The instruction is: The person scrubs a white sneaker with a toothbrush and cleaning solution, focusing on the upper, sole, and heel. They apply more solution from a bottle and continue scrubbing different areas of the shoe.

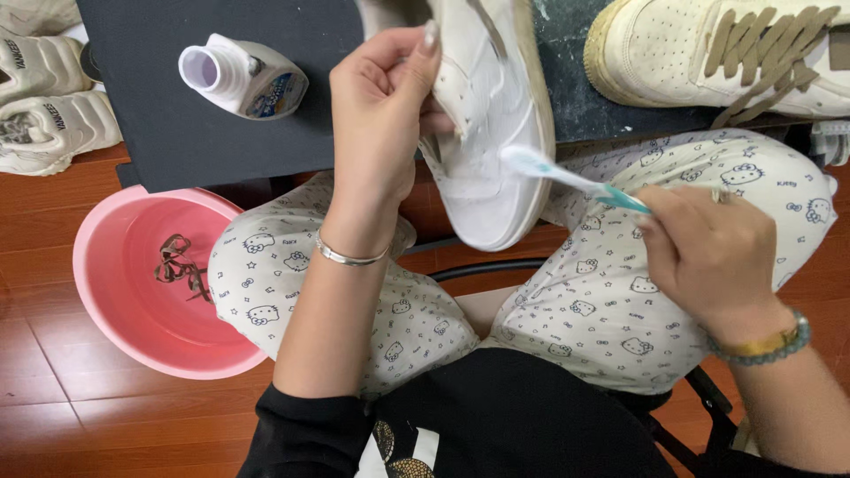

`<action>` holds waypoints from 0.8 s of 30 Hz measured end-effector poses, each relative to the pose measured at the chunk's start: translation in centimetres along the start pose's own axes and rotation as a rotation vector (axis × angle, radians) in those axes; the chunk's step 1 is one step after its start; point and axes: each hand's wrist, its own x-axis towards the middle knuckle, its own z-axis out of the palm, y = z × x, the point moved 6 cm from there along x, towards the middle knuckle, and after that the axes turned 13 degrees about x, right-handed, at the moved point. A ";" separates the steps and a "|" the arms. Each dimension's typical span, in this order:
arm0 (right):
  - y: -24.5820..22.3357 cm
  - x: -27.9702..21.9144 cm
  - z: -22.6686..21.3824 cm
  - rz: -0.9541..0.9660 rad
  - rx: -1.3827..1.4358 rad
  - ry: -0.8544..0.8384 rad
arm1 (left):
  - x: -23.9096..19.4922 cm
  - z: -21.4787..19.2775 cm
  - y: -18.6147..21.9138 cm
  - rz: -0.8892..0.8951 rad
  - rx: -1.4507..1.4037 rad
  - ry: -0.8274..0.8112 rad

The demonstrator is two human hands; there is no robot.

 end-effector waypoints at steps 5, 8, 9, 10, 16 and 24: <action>-0.1 4.8 1.2 -0.149 -0.020 -0.101 | 0.1 0.2 0.0 -0.059 0.050 -0.180; 1.4 6.7 1.9 -0.176 0.035 -0.052 | 0.6 0.4 -0.9 -0.060 0.115 -0.256; 2.0 7.1 2.1 -0.183 0.059 -0.011 | 0.8 0.5 -1.2 -0.061 0.144 -0.283; 2.6 7.2 2.7 -0.180 0.012 -0.089 | 1.0 0.4 -1.7 -0.071 0.180 -0.266; 3.3 6.6 3.7 -0.092 0.065 -0.142 | 1.1 0.1 -2.5 -0.159 0.136 -0.286; 0.8 6.8 3.6 -0.034 0.186 -0.065 | -3.2 -1.6 -0.7 -0.269 -0.249 -0.311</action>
